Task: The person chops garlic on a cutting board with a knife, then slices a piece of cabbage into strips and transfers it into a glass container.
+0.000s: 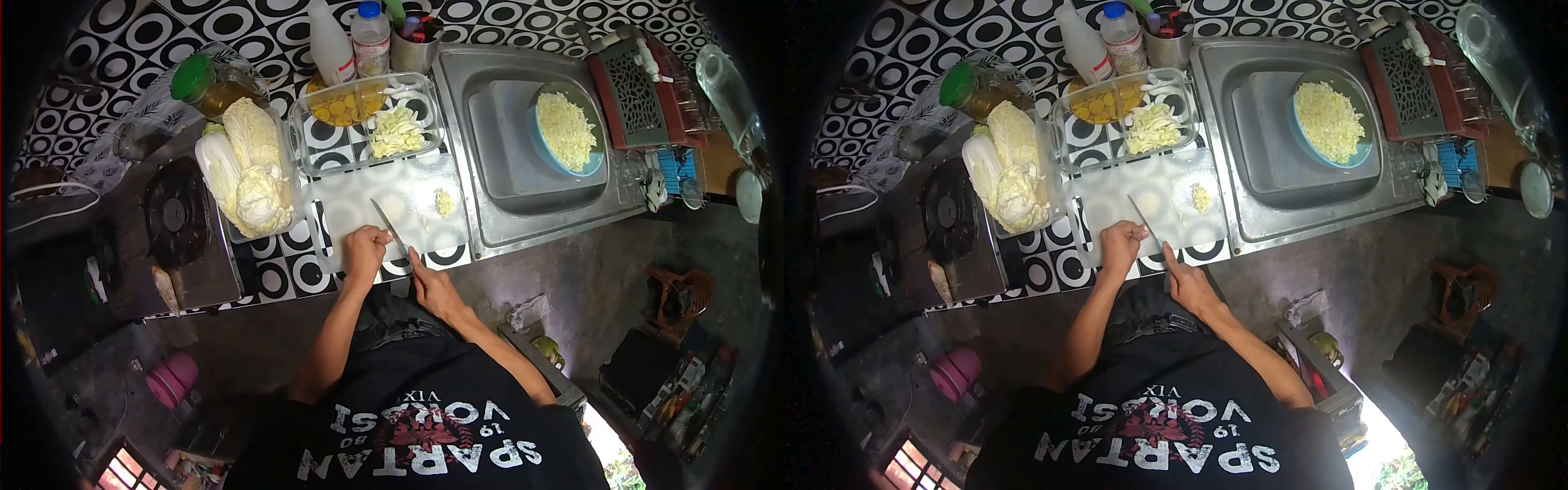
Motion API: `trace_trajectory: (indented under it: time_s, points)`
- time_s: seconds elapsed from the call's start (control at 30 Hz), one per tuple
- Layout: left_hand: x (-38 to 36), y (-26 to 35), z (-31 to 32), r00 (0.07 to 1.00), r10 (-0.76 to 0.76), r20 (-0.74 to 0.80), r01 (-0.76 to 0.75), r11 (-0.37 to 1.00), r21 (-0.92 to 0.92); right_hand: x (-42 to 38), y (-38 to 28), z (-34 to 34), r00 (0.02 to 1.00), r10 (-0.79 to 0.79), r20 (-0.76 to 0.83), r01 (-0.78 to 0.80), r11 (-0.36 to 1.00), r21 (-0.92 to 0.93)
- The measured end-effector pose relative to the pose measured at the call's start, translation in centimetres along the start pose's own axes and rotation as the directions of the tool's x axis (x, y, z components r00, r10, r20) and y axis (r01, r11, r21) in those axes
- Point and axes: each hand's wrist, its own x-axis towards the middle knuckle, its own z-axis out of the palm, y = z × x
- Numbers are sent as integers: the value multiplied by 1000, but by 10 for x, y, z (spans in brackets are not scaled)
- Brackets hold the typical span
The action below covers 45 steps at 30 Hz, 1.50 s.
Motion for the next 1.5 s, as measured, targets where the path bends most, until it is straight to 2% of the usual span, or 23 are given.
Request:
trace_trajectory:
  time_s: [0.13,0.3,0.43,0.5,0.67,0.73,0.8,0.87,0.9,1.0,1.1,1.17,1.33,1.4,1.5]
  points:
    - [-1,-1,2,1000,-13,-8,13,1000,1,-2,6,10,997,19,74,-11,995,-104]
    - [0,7,-2,1000,-25,-5,25,1000,9,17,16,27,997,-79,-17,76,989,-131]
    - [-1,3,-2,1000,-12,5,12,1000,2,20,10,26,1000,-28,7,29,977,-210]
    - [2,1,0,1000,-3,16,3,1000,2,20,7,22,997,12,75,10,958,-287]
    - [-1,6,-1,1000,11,-10,-11,1000,13,13,17,-4,996,-5,85,27,965,-259]
    - [-2,4,-1,1000,19,-11,-19,999,29,17,21,-7,998,12,-61,-18,995,-98]
    - [-3,4,0,999,-40,-3,40,999,-7,22,17,-10,994,28,-104,-39,994,-99]
    - [-4,5,-1,1000,-22,-16,21,999,-47,24,6,-14,996,60,-73,-54,995,82]
    - [-4,5,-1,999,-16,-29,13,996,-84,24,-1,-17,998,70,2,-70,995,73]
    - [-2,5,-1,997,-72,-19,72,997,-23,22,-14,-11,998,55,24,-58,989,136]
    - [-5,12,1,994,-77,-74,82,995,57,22,-20,-11,995,97,17,-98,984,148]
    - [-5,17,0,992,-109,-65,112,993,39,20,-20,-11,991,130,18,-131,978,161]
    - [-3,13,-2,987,-160,-3,160,986,39,17,-12,-3,999,51,13,-52,993,106]
    - [-3,8,1,990,-141,-10,141,989,-34,16,-11,2,999,46,12,-47,995,84]
    - [-2,-6,9,995,-94,-41,93,995,-26,13,-6,8,1000,26,18,-26,999,27]
